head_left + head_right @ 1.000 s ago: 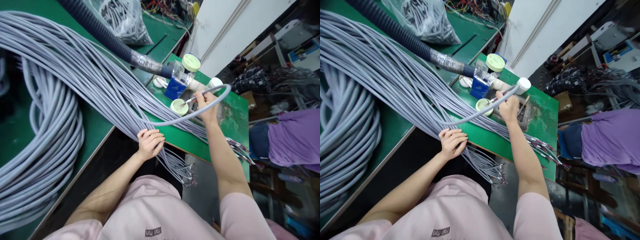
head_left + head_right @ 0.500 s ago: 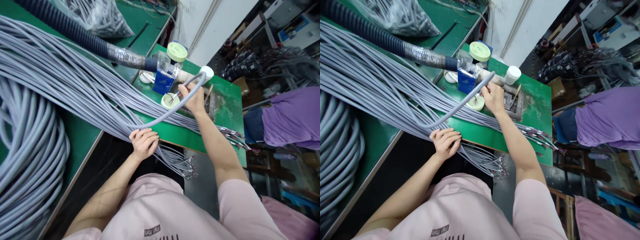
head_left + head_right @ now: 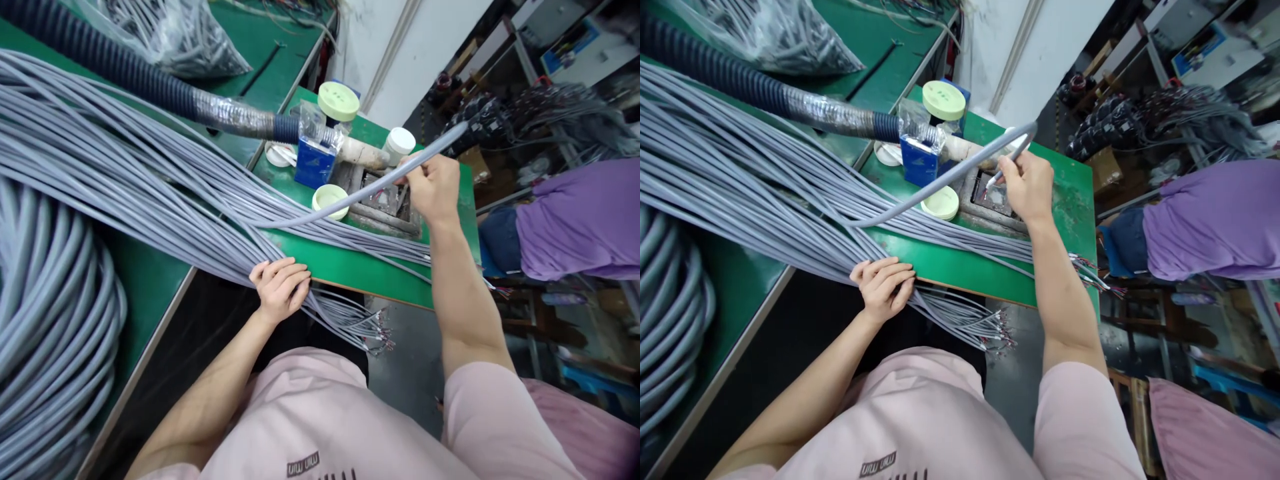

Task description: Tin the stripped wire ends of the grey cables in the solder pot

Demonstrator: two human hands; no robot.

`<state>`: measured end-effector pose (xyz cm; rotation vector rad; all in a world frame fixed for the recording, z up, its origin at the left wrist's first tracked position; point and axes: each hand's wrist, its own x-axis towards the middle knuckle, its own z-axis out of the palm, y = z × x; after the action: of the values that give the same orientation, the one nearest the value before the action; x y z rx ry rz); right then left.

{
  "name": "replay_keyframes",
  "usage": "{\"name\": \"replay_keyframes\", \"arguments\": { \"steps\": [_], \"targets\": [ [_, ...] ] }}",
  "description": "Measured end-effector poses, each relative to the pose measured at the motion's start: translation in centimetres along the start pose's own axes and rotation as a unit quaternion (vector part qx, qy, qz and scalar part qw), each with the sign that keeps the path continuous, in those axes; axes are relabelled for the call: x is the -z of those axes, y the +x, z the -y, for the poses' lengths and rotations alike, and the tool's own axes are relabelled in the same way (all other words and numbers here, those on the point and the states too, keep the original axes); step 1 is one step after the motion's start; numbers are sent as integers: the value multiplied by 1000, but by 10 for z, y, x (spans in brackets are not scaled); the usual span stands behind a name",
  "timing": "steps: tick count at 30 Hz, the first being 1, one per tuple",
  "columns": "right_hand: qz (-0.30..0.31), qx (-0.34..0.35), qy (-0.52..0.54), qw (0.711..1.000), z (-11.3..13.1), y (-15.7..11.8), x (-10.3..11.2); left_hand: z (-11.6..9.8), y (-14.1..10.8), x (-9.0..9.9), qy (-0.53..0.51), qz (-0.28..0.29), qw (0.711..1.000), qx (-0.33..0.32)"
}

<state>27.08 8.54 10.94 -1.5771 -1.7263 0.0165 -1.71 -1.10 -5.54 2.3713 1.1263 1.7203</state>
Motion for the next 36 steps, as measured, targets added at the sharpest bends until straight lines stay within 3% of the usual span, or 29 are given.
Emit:
{"name": "replay_keyframes", "arguments": {
  "steps": [5,11,16,30,33,36],
  "targets": [
    [-26,-16,-49,998,-28,-2,12,0,-2,-1,4,5,1000,17],
    [-44,-51,-78,995,-60,5,4,0,0,0,3,1,1000,6],
    [-44,-61,-76,994,-73,11,-5,0,-1,-1,6,1,1000,11],
    [-37,-67,-75,994,-79,12,-22,1,0,-2,-1,0,1000,8],
    [-42,-57,-80,994,-70,9,-12,-1,2,0,-10,4,1000,8],
    [-51,-31,-90,994,-45,-8,12,-6,6,10,-64,16,997,44]
  ]
}}
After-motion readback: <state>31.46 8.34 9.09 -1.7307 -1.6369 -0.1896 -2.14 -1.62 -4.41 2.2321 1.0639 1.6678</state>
